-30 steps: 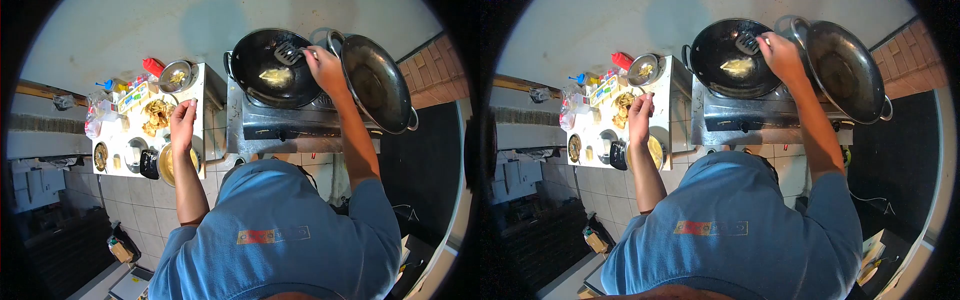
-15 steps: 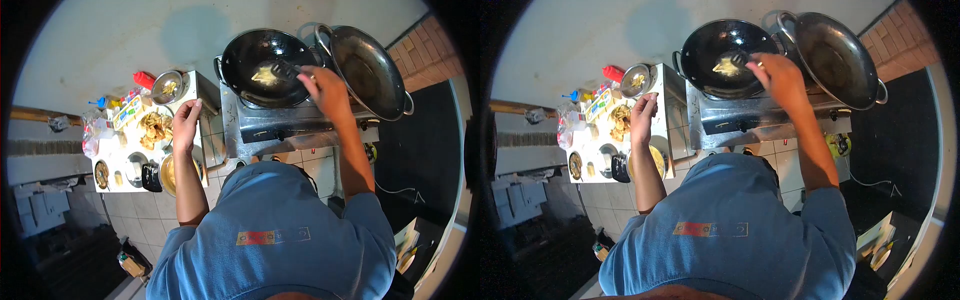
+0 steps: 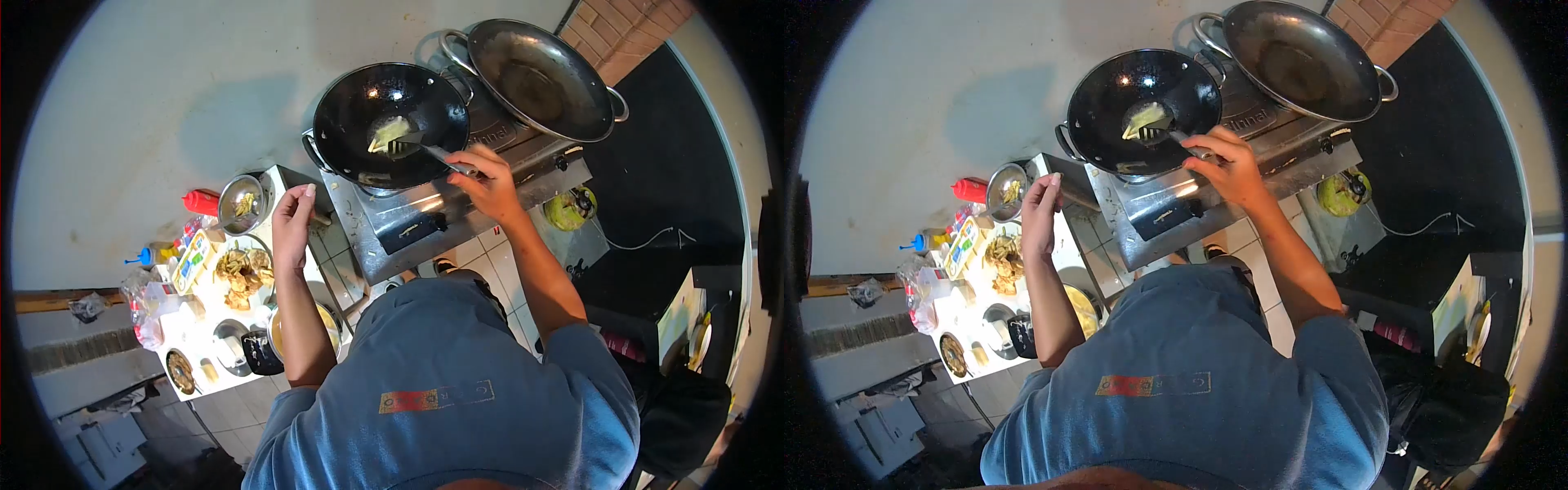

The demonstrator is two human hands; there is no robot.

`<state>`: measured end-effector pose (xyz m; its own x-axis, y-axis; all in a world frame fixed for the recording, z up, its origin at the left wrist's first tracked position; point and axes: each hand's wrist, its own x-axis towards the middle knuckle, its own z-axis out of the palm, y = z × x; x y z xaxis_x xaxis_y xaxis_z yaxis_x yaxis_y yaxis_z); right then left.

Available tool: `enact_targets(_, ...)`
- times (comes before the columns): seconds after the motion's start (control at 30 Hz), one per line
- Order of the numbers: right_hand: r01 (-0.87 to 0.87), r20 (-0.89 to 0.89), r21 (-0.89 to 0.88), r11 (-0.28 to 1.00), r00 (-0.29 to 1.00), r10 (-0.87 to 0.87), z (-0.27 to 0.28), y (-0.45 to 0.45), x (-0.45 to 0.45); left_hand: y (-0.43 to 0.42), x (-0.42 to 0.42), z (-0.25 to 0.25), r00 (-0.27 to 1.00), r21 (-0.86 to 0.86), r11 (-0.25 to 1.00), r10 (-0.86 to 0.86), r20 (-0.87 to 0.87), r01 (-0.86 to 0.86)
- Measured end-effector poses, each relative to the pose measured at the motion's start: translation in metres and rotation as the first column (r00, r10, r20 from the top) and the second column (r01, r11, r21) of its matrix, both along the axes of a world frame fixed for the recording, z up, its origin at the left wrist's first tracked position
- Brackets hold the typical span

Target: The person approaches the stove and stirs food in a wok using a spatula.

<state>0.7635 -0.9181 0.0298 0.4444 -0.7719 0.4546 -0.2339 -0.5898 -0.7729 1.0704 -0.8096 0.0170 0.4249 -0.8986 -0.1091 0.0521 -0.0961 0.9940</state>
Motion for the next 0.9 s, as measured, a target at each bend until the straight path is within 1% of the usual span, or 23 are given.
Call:
enact_targets(0.03,0.009,0.0,-0.001,1.0,1.0,-0.009,-0.005,-0.001,0.004,-0.001,0.0,0.0,1.0,0.005,1.0,-0.005,-0.012,0.005)
enact_targets(0.07,0.06,0.064,-0.164,0.985,0.997,-0.05,-0.01,-0.002,0.01,-0.002,0.001,0.002,1.0,0.005,1.0,-0.015,-0.011,0.015)
enact_targets(0.1,0.119,0.13,-0.317,0.941,0.988,-0.081,-0.011,-0.001,0.016,-0.001,0.003,0.004,0.999,0.025,0.999,-0.026,-0.028,0.027)
enact_targets(0.13,0.128,0.129,-0.315,0.941,0.987,-0.091,-0.011,-0.002,0.019,-0.002,0.004,0.005,0.998,0.044,0.998,-0.037,-0.044,0.038)
enact_targets(0.2,0.033,0.165,-0.219,0.975,0.986,0.004,-0.007,-0.003,0.026,-0.003,0.008,0.004,0.998,0.05,0.997,-0.049,-0.047,0.051)
enact_targets(0.23,-0.023,0.217,-0.134,0.991,0.975,0.052,-0.014,-0.004,0.029,-0.003,0.01,0.003,0.998,0.054,0.997,-0.05,-0.049,0.052)
enact_targets(0.27,-0.021,0.215,-0.128,0.992,0.976,0.049,-0.016,-0.004,0.031,-0.002,0.011,0.004,0.997,0.06,0.997,-0.051,-0.052,0.054)
enact_targets(0.33,-0.021,0.232,-0.046,0.999,0.972,0.031,-0.018,-0.008,0.035,-0.001,0.012,0.006,0.997,0.049,0.998,-0.044,-0.061,0.047)
enact_targets(0.37,-0.031,0.231,-0.04,0.999,0.972,0.039,-0.017,-0.011,0.037,0.001,0.012,0.008,0.997,0.055,0.998,-0.034,-0.063,0.038)
enact_targets(0.43,-0.002,0.208,-0.149,0.989,0.977,0.033,-0.015,-0.018,0.041,0.006,0.013,0.011,0.997,0.042,0.999,-0.01,-0.08,0.013)
enact_targets(0.47,-0.018,0.209,-0.149,0.989,0.977,0.049,-0.017,-0.021,0.045,0.007,0.013,0.011,0.997,0.042,0.999,0.006,-0.079,-0.003)
enact_targets(0.5,0.027,0.307,0.004,1.0,0.951,-0.027,-0.019,-0.024,0.05,0.009,0.013,0.01,0.997,0.036,0.999,0.023,-0.069,-0.02)
enact_targets(0.53,0.056,0.388,0.164,0.985,0.914,-0.116,-0.02,-0.027,0.055,0.011,0.013,0.01,0.998,0.031,0.999,0.04,-0.057,-0.038)
enact_targets(0.57,0.042,0.424,0.208,0.977,0.897,-0.128,-0.019,-0.032,0.057,0.014,0.014,0.008,0.997,0.032,0.998,0.058,-0.055,-0.056)
enact_targets(0.6,0.023,0.427,0.208,0.978,0.897,-0.113,-0.017,-0.037,0.059,0.017,0.016,0.006,0.995,0.029,0.998,0.064,-0.073,-0.062)
enact_targets(0.67,-0.063,0.494,0.321,0.945,0.862,-0.111,-0.014,-0.048,0.061,0.022,0.018,0.005,0.993,0.023,0.996,0.083,-0.081,-0.081)
enact_targets(0.7,-0.091,0.514,0.345,0.934,0.851,-0.107,-0.012,-0.055,0.063,0.025,0.018,0.005,0.991,0.038,0.994,0.105,-0.086,-0.102)
enact_targets(0.73,-0.101,0.52,0.341,0.934,0.848,-0.098,-0.011,-0.061,0.065,0.026,0.017,0.005,0.988,0.052,0.991,0.126,-0.092,-0.121)
enact_targets(0.8,-0.052,0.366,0.315,0.948,0.928,-0.07,-0.007,-0.071,0.064,0.028,0.017,0.006,0.989,0.031,0.993,0.119,-0.084,-0.117)
enact_targets(0.83,-0.058,0.371,0.309,0.949,0.926,-0.064,-0.004,-0.075,0.064,0.028,0.016,0.008,0.988,0.029,0.991,0.132,-0.079,-0.13)
enact_targets(0.9,-0.027,0.223,0.013,1.0,0.975,0.024,0.003,-0.081,0.066,0.026,0.012,0.011,0.985,0.022,0.988,0.157,-0.072,-0.155)
